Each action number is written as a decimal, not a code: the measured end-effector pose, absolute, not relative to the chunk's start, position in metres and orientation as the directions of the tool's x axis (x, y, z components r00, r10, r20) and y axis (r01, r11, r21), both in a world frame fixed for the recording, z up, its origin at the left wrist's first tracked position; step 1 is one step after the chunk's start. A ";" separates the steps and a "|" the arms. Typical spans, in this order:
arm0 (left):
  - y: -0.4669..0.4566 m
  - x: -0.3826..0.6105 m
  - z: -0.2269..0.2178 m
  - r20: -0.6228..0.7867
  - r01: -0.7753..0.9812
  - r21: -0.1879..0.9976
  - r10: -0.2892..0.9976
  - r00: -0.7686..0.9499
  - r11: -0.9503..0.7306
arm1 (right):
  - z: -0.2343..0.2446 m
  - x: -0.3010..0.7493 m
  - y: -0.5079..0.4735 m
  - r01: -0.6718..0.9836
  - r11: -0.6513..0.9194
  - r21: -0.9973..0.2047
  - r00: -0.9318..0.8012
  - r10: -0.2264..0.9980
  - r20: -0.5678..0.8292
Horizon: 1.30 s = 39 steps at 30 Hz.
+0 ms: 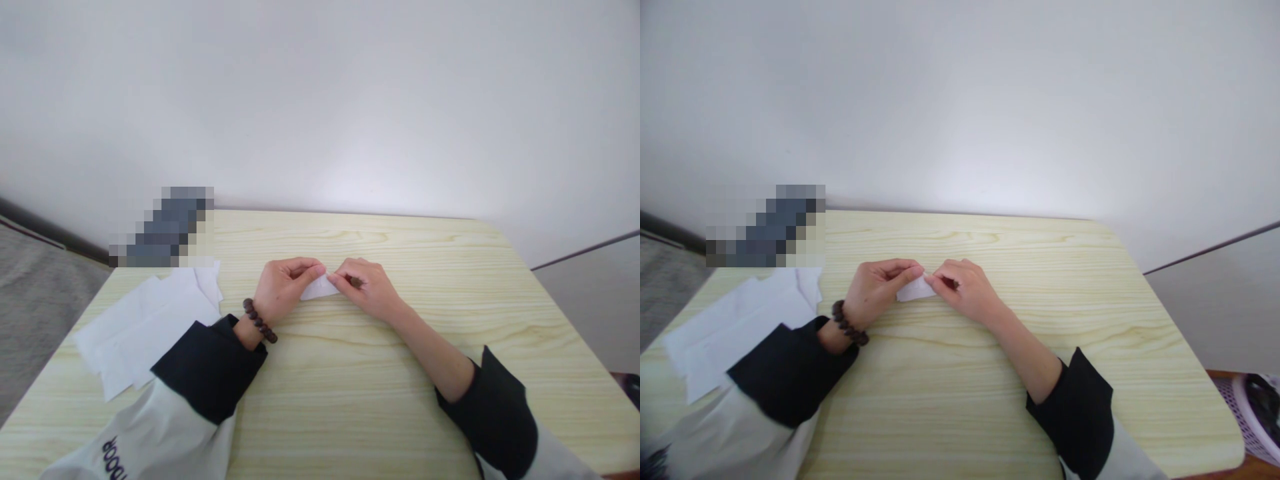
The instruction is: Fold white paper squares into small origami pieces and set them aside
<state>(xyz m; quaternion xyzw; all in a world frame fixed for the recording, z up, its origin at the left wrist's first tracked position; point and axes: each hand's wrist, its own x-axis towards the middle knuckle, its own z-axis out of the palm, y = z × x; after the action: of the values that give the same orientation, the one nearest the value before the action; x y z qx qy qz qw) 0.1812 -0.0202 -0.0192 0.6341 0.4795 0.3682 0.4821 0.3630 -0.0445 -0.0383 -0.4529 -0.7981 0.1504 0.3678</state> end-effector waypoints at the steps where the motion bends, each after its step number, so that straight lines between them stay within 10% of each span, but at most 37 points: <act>1: -0.020 0.181 -0.019 0.010 0.252 0.965 0.967 0.253 -0.075 | -0.038 0.363 -0.045 0.607 0.543 -0.580 -0.324 0.836 0.443; 39: -0.017 0.181 -0.019 -0.047 0.202 0.978 0.904 0.426 -0.045 | -0.035 0.367 -0.047 0.453 0.423 -0.785 -0.281 0.903 0.325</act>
<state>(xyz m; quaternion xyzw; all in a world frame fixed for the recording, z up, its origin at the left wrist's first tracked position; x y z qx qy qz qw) 0.1814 -0.0174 -0.0188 0.6466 0.4276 0.3228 0.5430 0.3666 -0.0468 -0.0352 -0.4539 -0.7470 0.2870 0.3919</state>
